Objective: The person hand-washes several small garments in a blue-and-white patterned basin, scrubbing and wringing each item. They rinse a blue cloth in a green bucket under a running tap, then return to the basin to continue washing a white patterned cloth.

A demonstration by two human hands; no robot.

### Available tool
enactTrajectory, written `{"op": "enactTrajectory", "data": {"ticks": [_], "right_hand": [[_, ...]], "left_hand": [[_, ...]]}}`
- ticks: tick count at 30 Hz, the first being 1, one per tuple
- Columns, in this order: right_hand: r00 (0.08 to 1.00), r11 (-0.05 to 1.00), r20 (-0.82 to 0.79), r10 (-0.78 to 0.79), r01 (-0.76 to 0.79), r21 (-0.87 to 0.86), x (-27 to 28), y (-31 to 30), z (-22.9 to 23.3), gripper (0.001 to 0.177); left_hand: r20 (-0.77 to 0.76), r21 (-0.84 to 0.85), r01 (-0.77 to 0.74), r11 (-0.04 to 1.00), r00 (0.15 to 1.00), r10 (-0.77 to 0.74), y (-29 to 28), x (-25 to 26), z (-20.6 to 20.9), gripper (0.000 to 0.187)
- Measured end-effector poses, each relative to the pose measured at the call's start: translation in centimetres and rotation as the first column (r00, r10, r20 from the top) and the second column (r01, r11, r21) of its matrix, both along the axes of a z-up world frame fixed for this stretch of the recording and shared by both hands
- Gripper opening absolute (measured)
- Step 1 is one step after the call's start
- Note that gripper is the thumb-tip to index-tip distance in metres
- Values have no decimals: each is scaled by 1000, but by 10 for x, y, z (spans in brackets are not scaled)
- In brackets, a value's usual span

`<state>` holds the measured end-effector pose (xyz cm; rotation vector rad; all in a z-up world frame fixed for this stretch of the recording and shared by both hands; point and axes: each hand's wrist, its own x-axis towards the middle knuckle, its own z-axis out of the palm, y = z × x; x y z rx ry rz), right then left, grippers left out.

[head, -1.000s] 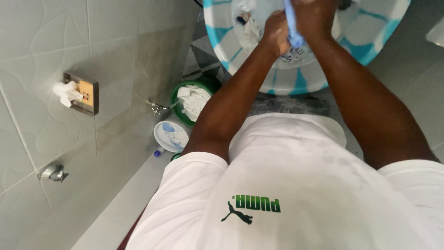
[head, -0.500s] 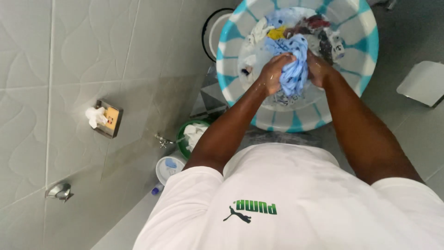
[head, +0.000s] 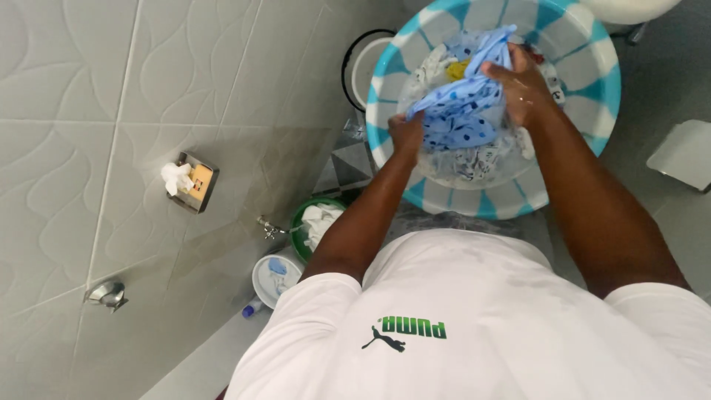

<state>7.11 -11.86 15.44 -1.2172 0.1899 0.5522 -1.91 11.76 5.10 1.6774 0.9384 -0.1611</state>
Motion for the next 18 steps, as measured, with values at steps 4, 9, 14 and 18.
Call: {"op": "enactTrajectory", "data": {"ticks": [4, 9, 14, 18], "right_hand": [[989, 925, 147, 35, 23, -379, -33, 38, -2, 90], [937, 638, 231, 262, 12, -770, -110, 46, -5, 48], [951, 665, 289, -108, 285, -691, -39, 37, -57, 30], [898, 581, 436, -64, 388, -715, -56, 61, -94, 34]], "left_hand": [[-364, -857, -378, 350, 925, 109, -41, 2, -29, 70], [8, -861, -33, 508, 997, 79, -79, 21, -44, 74], [-233, -484, -123, 867, 972, 8, -112, 40, -49, 76], [-104, -413, 156, 897, 971, -217, -76, 80, -46, 71]]}}
